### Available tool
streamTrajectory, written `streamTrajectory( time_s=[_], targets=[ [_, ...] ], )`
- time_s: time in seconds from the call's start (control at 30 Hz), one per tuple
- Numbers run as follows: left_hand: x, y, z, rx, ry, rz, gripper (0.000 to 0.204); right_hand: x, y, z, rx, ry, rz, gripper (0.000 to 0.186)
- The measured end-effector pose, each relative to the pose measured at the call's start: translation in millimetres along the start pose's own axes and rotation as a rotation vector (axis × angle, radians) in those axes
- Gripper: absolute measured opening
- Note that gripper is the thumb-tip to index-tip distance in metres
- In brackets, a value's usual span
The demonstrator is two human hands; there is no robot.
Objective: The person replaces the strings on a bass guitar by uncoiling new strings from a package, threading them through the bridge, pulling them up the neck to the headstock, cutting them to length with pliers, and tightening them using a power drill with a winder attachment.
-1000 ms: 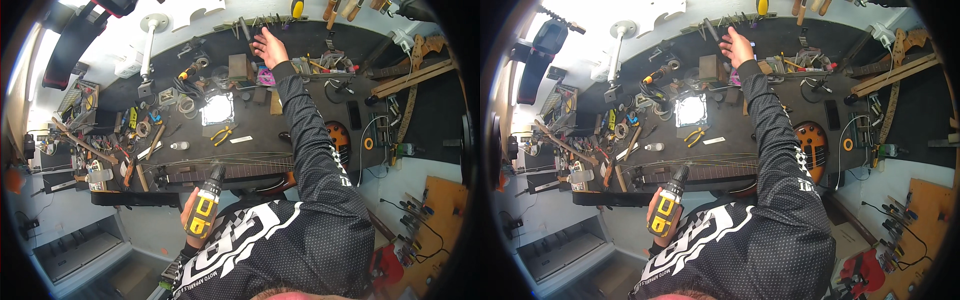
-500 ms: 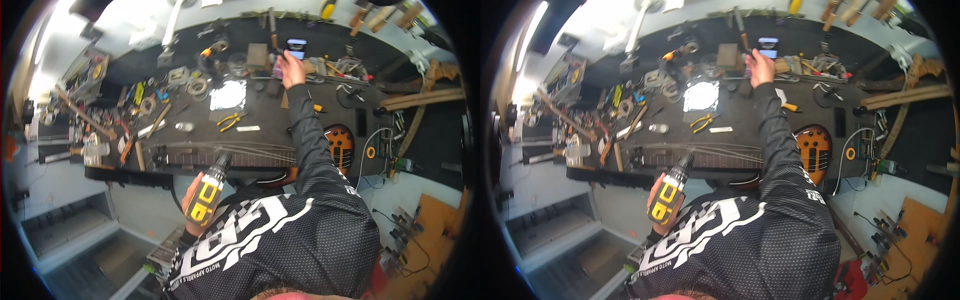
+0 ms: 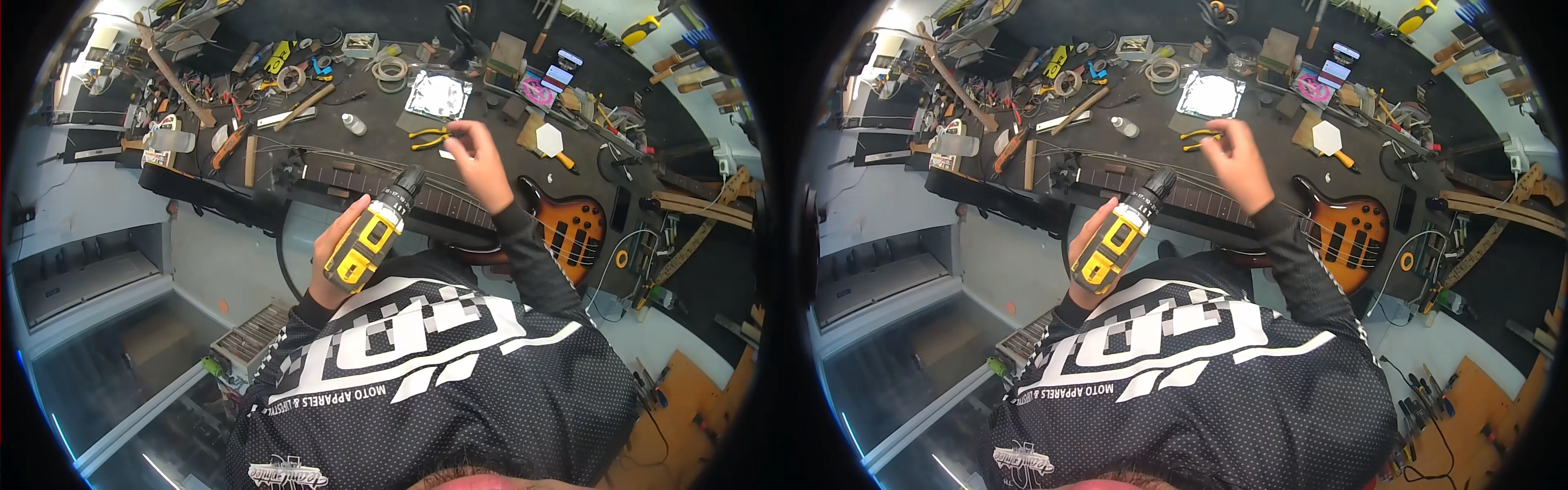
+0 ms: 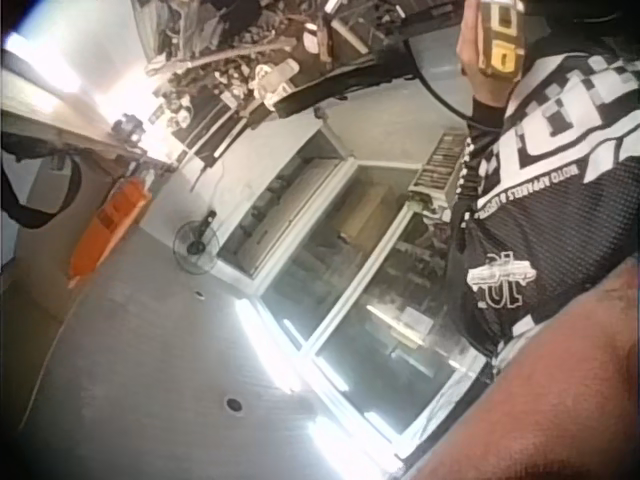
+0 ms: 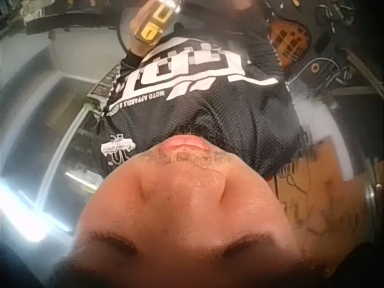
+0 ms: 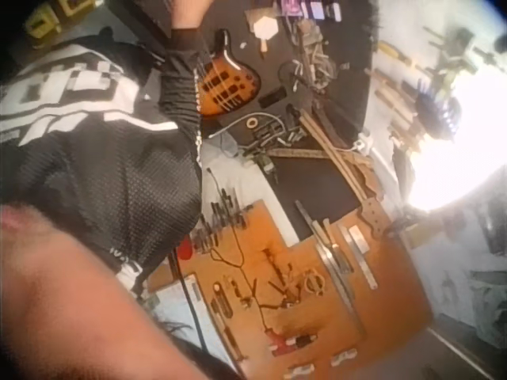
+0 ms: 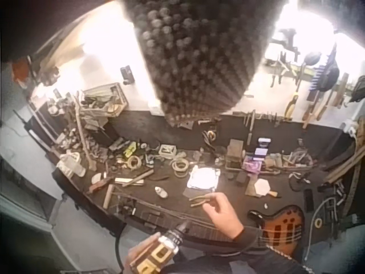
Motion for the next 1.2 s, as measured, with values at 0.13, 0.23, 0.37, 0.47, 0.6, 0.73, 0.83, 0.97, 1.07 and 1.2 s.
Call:
streamTrajectory(
  time_s=[0.13,0.23,0.37,0.47,0.6,0.73,0.83,0.97,1.07,1.2],
  targets=[
    [-24.3,10.3,-10.3,-0.013,0.027,0.018,0.079,93.4,155.7,-76.4,-0.235,0.343,0.067,0.062],
    [-43.8,21.7,-26.9,0.015,0.021,0.019,0.081,136.8,174.9,-98.2,-0.341,0.34,-0.245,0.068],
    [-68.3,41.3,-53.7,0.006,0.018,-0.016,0.081,174.1,176.8,-112.0,-0.336,0.336,-0.256,0.066],
    [-80.1,56.9,-73.7,-0.008,0.017,-0.036,0.082,203.1,158.9,-122.6,-0.247,0.38,-0.196,0.068],
    [-90.9,70.5,-95.2,-0.067,0.02,-0.064,0.085,224.7,139.3,-133.0,-0.184,0.355,-0.199,0.068],
    [-92.5,74.6,-106.3,-0.088,0.044,-0.064,0.084,223.9,127.0,-138.3,-0.176,0.395,-0.143,0.075],
    [-99.3,74.7,-119.2,-0.128,0.009,-0.025,0.075,196.1,95.0,-138.0,-0.08,0.325,-0.132,0.077],
    [-104.4,93.9,-139.0,-0.178,-0.031,0.08,0.073,178.8,14.6,-155.7,0.119,0.328,-0.019,0.063],
    [-102.9,119.7,-155.9,-0.228,-0.066,0.076,0.075,184.0,-84.9,-190.0,0.352,0.459,-0.093,0.054],
    [-96.1,170.4,-178.7,-0.359,0.101,0.113,0.081,203.6,-243.7,-269.7,0.644,0.712,-0.367,0.042]
  ],
)
Point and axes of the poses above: each hand's wrist, its own z-axis towards the middle knuckle, its own x-axis out of the palm, y = z × x, the point moved 10 cm from there along z, towards the middle knuckle, and after that the axes turned 4 degrees about z, right-handed, at the moved point
